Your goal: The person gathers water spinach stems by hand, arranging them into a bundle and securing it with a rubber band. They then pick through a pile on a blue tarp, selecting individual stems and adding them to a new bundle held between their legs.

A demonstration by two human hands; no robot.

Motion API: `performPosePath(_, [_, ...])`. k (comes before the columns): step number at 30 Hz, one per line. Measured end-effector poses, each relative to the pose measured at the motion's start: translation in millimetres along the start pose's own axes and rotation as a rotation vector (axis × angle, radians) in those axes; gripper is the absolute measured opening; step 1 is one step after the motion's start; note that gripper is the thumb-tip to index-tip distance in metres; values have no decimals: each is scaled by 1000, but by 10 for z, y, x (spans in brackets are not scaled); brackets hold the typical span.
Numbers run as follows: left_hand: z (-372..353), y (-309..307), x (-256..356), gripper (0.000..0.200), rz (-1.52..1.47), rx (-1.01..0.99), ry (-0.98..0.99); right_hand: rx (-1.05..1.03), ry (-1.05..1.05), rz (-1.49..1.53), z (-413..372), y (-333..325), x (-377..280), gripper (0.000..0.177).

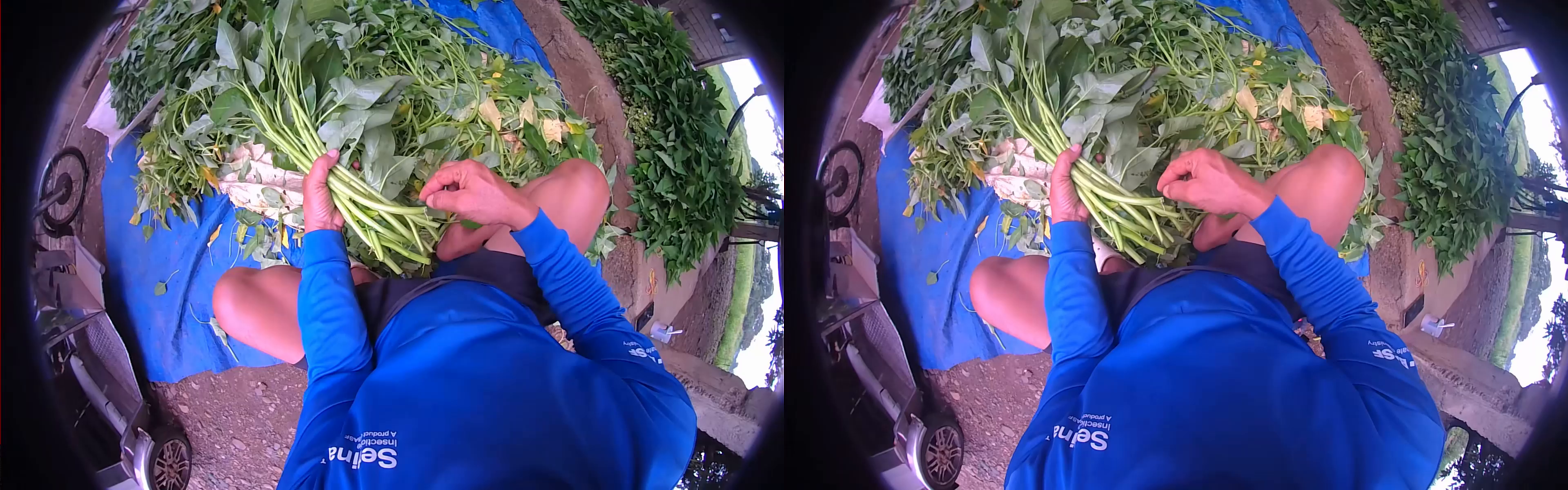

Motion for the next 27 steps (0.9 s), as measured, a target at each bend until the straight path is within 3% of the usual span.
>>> performPosePath(4, [-53, 89, 48, 38, -29, -7, 47, -84, 48, 65, -13, 306, 73, 22])
performPosePath(10, [-89, 88, 79, 38, -2, 9, 71, 53, -29, -118, -173, 237, -130, 33])
performPosePath(13, [-112, 73, 94, 38, 15, 14, 79, -60, 171, 221, -266, 301, -39, 32])
performPosePath(16, [-127, 110, 138, 37, -38, 9, 85, -124, 62, 19, -439, 224, -276, 30])
performPosePath(19, [-193, 218, 208, 36, -71, -29, 103, 460, -30, 48, -425, -170, -371, 20])
performPosePath(22, [-259, 398, 221, 37, -73, -91, 106, 419, -218, 12, -313, -124, -755, 21])
performPosePath(25, [-337, 500, 200, 37, -45, -151, 51, 327, -484, -230, -55, 44, -918, 23])
performPosePath(27, [-351, 542, 181, 35, -22, -152, 67, 223, -373, -290, -28, 63, -942, 24])
Point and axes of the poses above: each hand's wrist, its own z-axis towards the middle knuckle, its own y-axis out of the palm, x = y × z, the point moved 5 cm from there along z, towards the middle knuckle
